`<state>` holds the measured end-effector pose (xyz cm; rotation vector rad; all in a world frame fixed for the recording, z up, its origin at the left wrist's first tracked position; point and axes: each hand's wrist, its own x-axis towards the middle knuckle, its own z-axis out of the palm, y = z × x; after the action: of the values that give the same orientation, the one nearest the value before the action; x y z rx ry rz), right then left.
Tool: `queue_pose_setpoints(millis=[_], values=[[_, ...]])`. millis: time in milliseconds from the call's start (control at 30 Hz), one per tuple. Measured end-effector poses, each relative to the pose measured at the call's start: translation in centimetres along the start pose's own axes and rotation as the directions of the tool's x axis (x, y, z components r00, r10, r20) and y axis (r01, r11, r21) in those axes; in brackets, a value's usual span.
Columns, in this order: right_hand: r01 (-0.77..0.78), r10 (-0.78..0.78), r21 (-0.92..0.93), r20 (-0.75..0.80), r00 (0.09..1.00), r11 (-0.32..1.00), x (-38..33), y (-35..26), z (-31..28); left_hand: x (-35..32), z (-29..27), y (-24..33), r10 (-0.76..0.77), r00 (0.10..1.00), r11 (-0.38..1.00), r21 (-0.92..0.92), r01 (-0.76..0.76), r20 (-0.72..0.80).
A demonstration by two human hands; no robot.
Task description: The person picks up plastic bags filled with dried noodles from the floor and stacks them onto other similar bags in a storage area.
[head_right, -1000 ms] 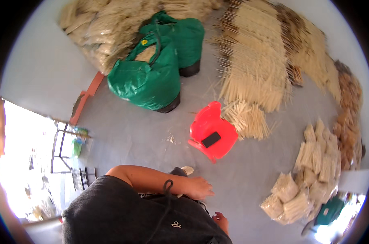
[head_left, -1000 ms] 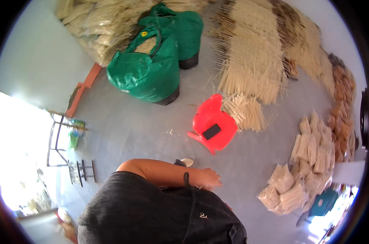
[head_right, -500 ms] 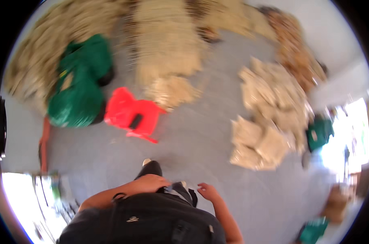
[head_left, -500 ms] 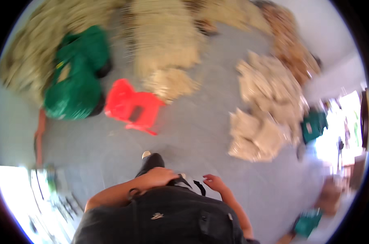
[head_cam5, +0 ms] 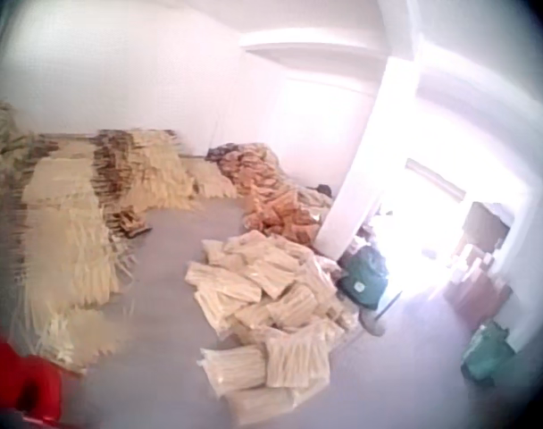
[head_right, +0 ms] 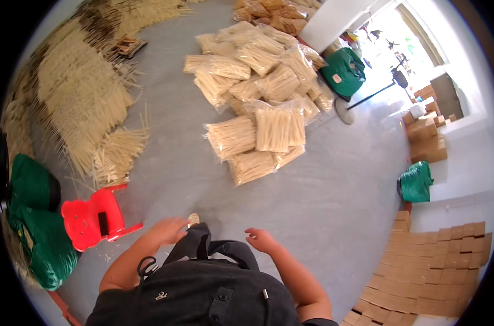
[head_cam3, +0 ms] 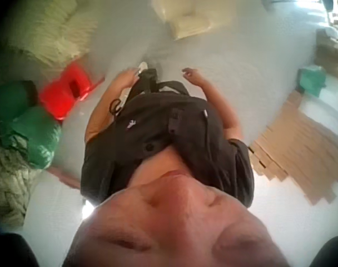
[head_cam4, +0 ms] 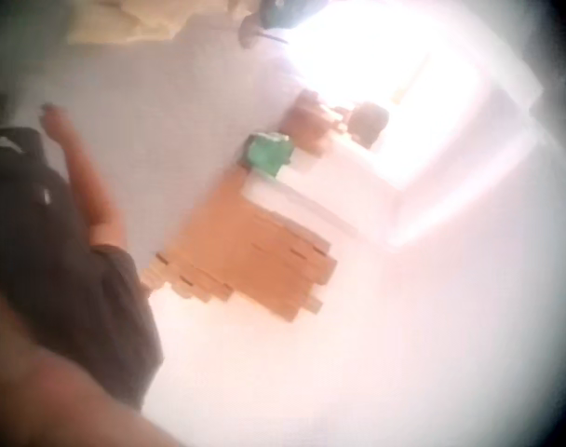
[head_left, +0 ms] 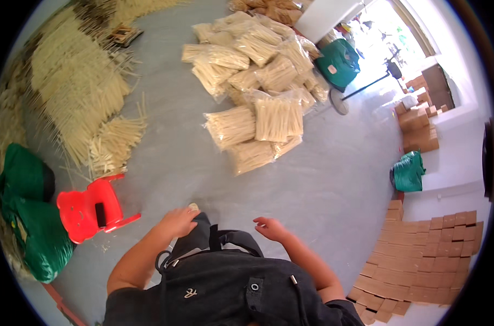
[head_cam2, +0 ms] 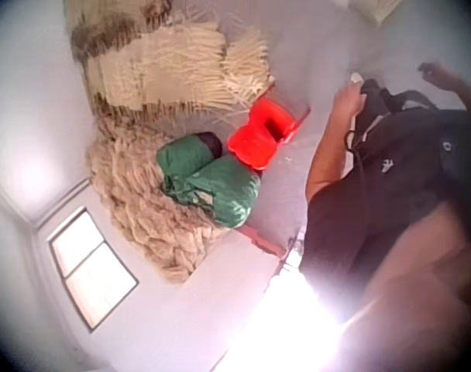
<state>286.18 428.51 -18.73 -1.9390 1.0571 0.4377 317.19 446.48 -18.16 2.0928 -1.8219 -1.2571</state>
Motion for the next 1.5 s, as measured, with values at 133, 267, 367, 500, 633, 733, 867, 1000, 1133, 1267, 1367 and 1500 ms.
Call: queue_pose_setpoints(millis=[133,267,367,500,633,733,867,1000,1133,1267,1367,1500], values=[[-0.143,0.154,0.113,-0.097,0.983,0.983,-0.3,9.7,-3.0,9.7,-5.7,6.2,0.255,0.959,0.967,0.045,-0.251,-0.123],[-0.171,0.178,0.152,-0.03,0.984,0.973,1.0,12.6,-8.7,17.5,-9.6,11.4,0.24,0.963,0.946,-0.191,-0.26,-0.121],[-0.138,0.145,0.239,-0.012,0.989,0.961,3.1,15.2,-13.8,23.0,-9.1,13.9,0.135,0.971,0.882,-0.423,-0.208,-0.195],[-0.053,0.077,0.318,-0.064,0.995,0.947,6.4,21.1,-21.4,31.0,-1.8,10.7,-0.121,0.966,0.662,-0.743,-0.093,-0.229],[0.012,0.029,0.33,-0.116,0.993,0.944,9.3,28.4,-29.6,34.3,3.7,10.6,-0.599,0.776,0.216,-0.894,0.393,0.196],[0.036,0.008,0.293,-0.149,0.989,0.955,12.1,31.4,-35.9,35.4,3.6,15.1,-0.646,0.699,-0.041,-0.928,0.371,0.308],[0.016,0.02,0.323,-0.108,0.994,0.946,16.7,31.8,-43.6,40.6,2.8,18.4,-0.602,0.758,-0.029,-0.955,0.294,0.251],[0.071,-0.065,0.251,-0.033,0.997,0.965,20.0,31.2,-50.1,49.0,2.5,20.6,-0.625,0.754,-0.058,-0.975,0.213,0.202],[0.058,-0.072,0.166,0.083,0.994,0.984,21.6,33.6,-55.9,58.7,2.0,23.7,-0.618,0.751,-0.16,-0.973,0.168,0.232],[-0.077,0.068,0.086,0.104,0.992,0.993,24.4,41.4,-62.4,69.2,-4.5,31.6,-0.529,0.825,-0.065,-0.979,0.195,0.2],[-0.145,0.125,0.172,0.121,0.985,0.974,27.9,42.1,-65.3,73.3,-8.8,34.6,-0.41,0.91,0.12,-0.986,0.112,0.054],[-0.065,-0.006,0.237,0.288,0.958,0.969,34.1,39.5,-69.1,73.1,-15.3,38.6,-0.498,0.866,-0.022,-0.997,-0.069,-0.049]])
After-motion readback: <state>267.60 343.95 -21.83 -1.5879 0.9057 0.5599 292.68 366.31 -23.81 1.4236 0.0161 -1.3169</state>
